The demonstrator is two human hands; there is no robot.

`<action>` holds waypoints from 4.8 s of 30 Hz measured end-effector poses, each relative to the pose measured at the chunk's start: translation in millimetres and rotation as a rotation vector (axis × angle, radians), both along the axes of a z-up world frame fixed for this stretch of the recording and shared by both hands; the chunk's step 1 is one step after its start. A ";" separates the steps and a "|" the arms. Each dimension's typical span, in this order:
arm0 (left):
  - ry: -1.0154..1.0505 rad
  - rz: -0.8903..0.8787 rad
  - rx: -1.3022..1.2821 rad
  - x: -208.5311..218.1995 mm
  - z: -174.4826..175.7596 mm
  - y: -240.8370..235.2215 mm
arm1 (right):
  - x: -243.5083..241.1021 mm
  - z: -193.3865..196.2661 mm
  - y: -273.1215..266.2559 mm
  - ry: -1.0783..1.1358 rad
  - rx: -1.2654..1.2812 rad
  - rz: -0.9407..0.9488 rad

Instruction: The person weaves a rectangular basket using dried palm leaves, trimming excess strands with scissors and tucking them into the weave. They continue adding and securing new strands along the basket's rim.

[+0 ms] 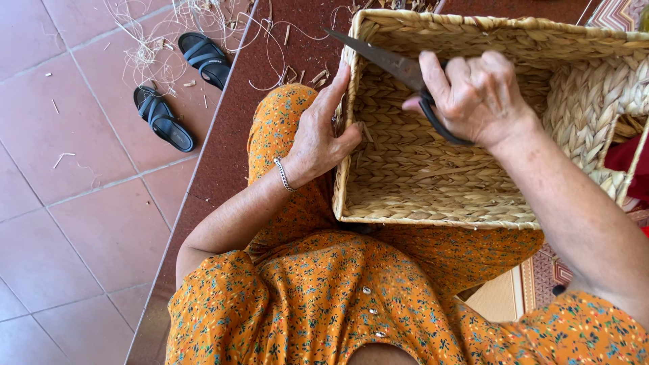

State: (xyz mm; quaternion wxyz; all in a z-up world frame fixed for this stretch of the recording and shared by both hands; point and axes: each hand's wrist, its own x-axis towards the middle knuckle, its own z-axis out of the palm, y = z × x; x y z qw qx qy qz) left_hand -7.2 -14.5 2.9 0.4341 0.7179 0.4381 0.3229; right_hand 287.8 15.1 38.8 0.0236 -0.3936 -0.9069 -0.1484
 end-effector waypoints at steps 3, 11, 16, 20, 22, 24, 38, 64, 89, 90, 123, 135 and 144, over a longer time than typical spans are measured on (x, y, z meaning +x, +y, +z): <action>-0.001 -0.002 -0.027 1.4 1.2 -0.6 | 14.6 -1.0 -13.5 0.111 -0.067 -0.086; -0.049 0.051 -0.017 -12.3 14.3 55.1 | 67.8 33.5 -112.0 0.743 -0.183 -0.519; 0.240 0.023 0.152 -5.3 7.7 108.9 | 82.0 45.7 -209.0 0.932 -0.057 -0.835; 0.361 -0.016 0.150 -8.0 5.5 119.9 | 96.1 25.6 -274.1 1.126 0.104 -1.005; 0.402 -0.027 0.140 -9.0 2.8 121.9 | 102.4 10.8 -303.8 1.221 0.158 -1.050; 0.437 -0.023 0.183 -9.1 2.9 124.7 | 106.2 -0.2 -327.7 1.269 0.200 -1.097; 1.046 0.034 0.572 2.8 -36.7 145.7 | 93.8 -50.3 -371.4 1.304 0.260 -1.099; 0.422 -0.020 -0.228 5.2 14.4 143.5 | 98.2 -128.9 -447.4 1.458 0.183 -1.396; 0.467 -0.592 0.598 -28.8 81.3 3.1 | 106.0 -169.5 -518.6 0.464 -0.016 -1.864; 0.416 -0.630 0.570 -26.9 84.5 -6.8 | 106.7 -172.0 -520.7 0.439 -0.042 -1.873; 0.466 -0.845 0.680 -14.9 86.5 -39.2 | 96.8 -90.8 -294.0 1.835 -0.023 -1.101; 0.252 -0.816 0.767 -9.5 83.8 -34.5 | 87.1 -69.0 -272.0 1.964 -0.090 -1.022; 0.053 -0.487 0.540 -5.8 138.9 -6.6 | -18.2 -40.6 -242.8 2.316 -0.532 -0.720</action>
